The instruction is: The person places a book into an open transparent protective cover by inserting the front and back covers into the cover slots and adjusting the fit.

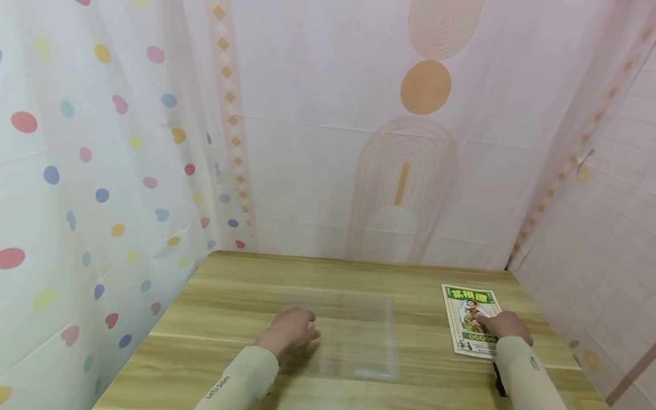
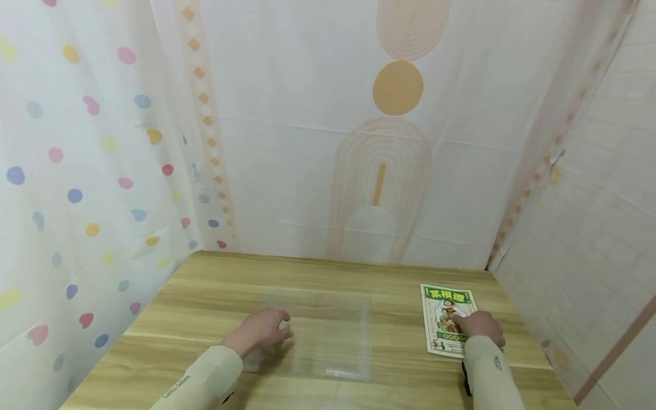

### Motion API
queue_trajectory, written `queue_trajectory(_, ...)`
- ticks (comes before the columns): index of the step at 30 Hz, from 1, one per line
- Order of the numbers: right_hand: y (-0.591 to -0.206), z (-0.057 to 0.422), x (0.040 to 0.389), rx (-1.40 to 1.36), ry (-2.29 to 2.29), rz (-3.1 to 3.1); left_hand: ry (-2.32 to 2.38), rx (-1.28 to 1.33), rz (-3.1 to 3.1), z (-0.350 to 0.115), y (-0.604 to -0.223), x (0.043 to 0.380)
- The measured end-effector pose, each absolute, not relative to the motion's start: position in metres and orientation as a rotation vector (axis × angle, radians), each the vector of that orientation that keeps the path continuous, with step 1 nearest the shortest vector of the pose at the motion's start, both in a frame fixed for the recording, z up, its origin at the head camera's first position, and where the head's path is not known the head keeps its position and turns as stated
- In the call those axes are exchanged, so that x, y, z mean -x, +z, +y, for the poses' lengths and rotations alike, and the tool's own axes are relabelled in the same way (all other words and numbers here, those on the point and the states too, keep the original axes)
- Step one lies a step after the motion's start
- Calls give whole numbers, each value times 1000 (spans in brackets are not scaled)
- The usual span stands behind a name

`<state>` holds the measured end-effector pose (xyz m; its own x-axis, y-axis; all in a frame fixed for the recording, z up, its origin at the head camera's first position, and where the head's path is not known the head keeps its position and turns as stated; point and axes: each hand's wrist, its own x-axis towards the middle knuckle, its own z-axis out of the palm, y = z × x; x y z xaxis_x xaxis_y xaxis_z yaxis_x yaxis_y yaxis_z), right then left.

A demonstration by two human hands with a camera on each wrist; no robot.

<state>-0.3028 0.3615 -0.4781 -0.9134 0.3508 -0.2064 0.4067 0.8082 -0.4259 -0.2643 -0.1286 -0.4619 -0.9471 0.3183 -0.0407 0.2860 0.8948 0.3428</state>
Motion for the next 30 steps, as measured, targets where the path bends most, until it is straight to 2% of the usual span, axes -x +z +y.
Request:
queue_trajectory(6,-488,361,302,-707,-983,2951,510,-496,2972,-129,-461,265)
queue_trajectory(15,-489,376,306,-553,-1248,2911,502,-477,2983,-129,-458,267)
queue_trajectory(30,-486,368,305,-559,-1510,2913,528,-441,2969,-127,-457,268)
